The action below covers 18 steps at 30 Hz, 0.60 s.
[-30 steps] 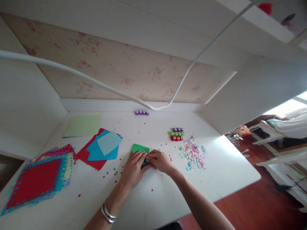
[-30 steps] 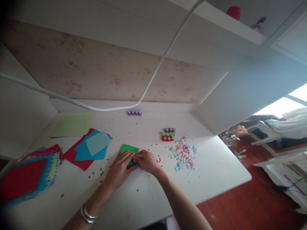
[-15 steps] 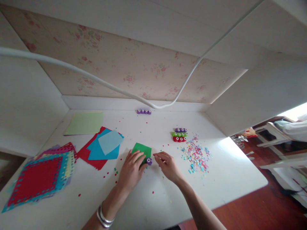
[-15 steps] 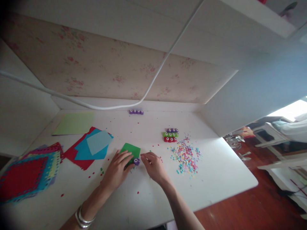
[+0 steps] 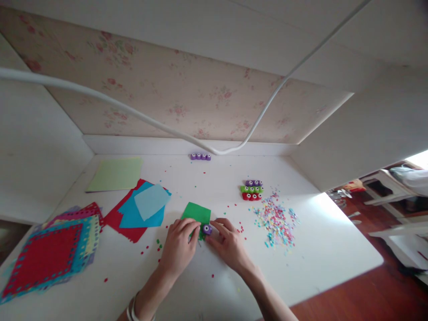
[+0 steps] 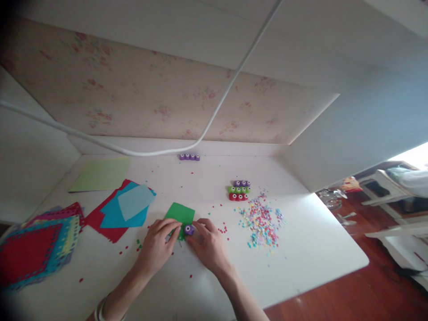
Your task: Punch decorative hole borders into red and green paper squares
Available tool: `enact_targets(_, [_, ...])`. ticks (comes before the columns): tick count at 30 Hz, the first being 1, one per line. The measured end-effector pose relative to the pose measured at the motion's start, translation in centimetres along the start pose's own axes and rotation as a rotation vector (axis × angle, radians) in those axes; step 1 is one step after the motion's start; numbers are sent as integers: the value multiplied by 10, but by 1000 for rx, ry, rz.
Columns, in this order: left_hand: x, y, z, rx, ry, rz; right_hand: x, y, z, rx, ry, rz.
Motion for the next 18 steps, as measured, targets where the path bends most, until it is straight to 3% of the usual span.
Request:
enact_targets(7, [-2, -3, -2, -18, 34, 11, 2, -3, -8, 3, -18, 31])
enact_targets(18, [-10, -1, -3, -85, 194, 211, -6, -5, -17, 285, 14, -520])
Point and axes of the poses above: each hand's wrist, its own z-axis away from the middle knuckle, its own x-axis out of the palm, y = z × x, the point moved 1 cm from there along -z, towards the middle knuckle, and after that the axes turned 5 degrees about -x, right-handed, at the moved point
